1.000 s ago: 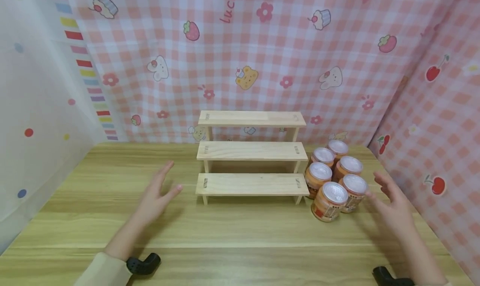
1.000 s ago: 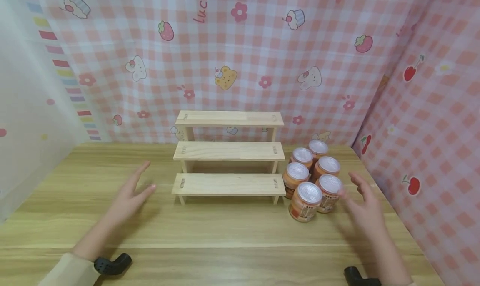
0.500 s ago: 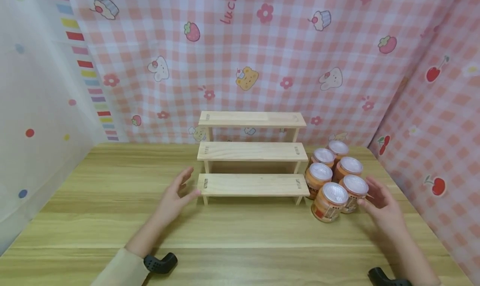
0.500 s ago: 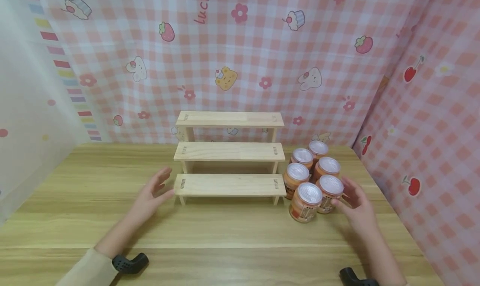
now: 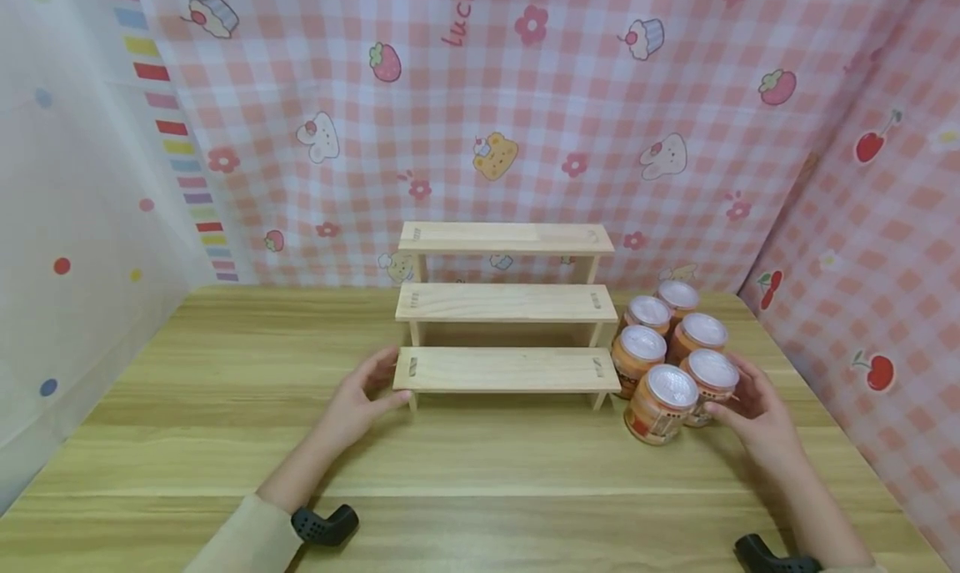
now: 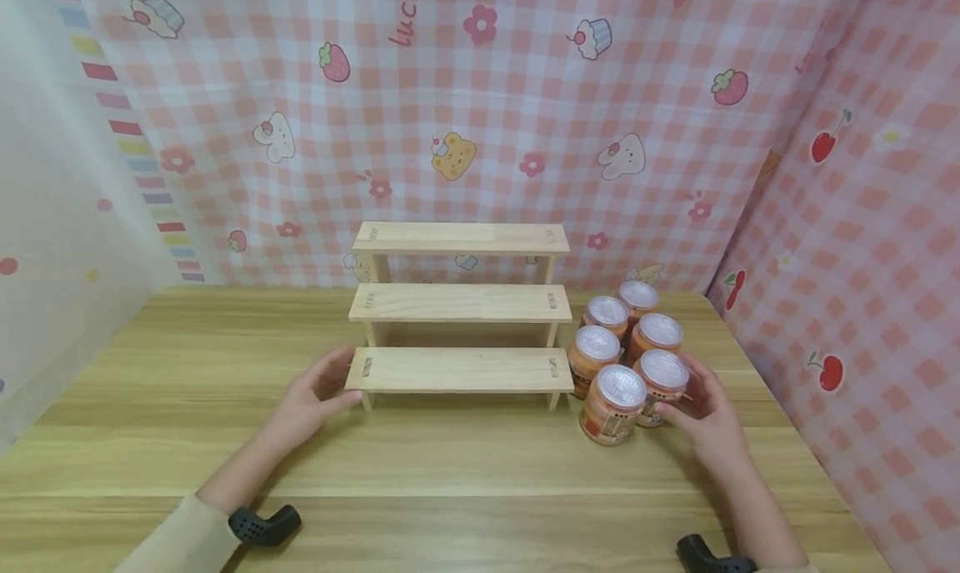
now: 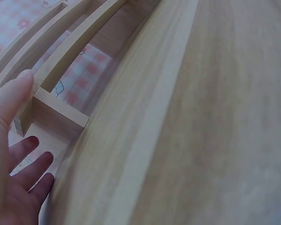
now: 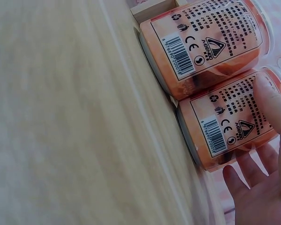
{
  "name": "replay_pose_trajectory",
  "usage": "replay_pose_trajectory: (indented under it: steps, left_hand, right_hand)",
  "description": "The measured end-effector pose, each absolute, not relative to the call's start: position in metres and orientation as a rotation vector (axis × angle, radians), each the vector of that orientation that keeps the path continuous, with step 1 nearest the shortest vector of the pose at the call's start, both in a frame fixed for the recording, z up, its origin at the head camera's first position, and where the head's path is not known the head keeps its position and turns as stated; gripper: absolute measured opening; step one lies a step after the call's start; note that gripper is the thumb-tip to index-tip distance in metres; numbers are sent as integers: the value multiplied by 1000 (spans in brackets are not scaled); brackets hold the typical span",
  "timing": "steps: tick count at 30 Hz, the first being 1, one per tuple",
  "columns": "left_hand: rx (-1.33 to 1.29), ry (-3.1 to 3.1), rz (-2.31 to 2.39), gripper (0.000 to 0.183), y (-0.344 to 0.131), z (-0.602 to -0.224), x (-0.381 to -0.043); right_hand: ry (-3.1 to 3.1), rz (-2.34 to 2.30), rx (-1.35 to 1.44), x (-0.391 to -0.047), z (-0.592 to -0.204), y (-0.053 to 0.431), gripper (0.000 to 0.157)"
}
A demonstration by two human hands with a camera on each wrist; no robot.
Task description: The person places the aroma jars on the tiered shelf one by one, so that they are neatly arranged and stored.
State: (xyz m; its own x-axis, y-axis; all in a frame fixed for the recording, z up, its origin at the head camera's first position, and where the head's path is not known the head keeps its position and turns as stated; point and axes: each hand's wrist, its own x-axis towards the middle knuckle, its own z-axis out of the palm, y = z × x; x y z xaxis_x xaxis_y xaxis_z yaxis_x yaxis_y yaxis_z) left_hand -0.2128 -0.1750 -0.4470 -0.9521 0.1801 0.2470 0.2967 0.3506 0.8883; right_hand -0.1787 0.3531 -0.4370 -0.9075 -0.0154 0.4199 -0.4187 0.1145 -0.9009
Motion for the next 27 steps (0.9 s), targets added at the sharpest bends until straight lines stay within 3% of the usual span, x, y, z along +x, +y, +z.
replay_pose_trajectory:
  steps: [27]
  left_hand:
    - [-462,-2504,-1691,62,-172,-449,-211]
  right_hand:
    - [-2084,1684,283,-177,-436,348,71]
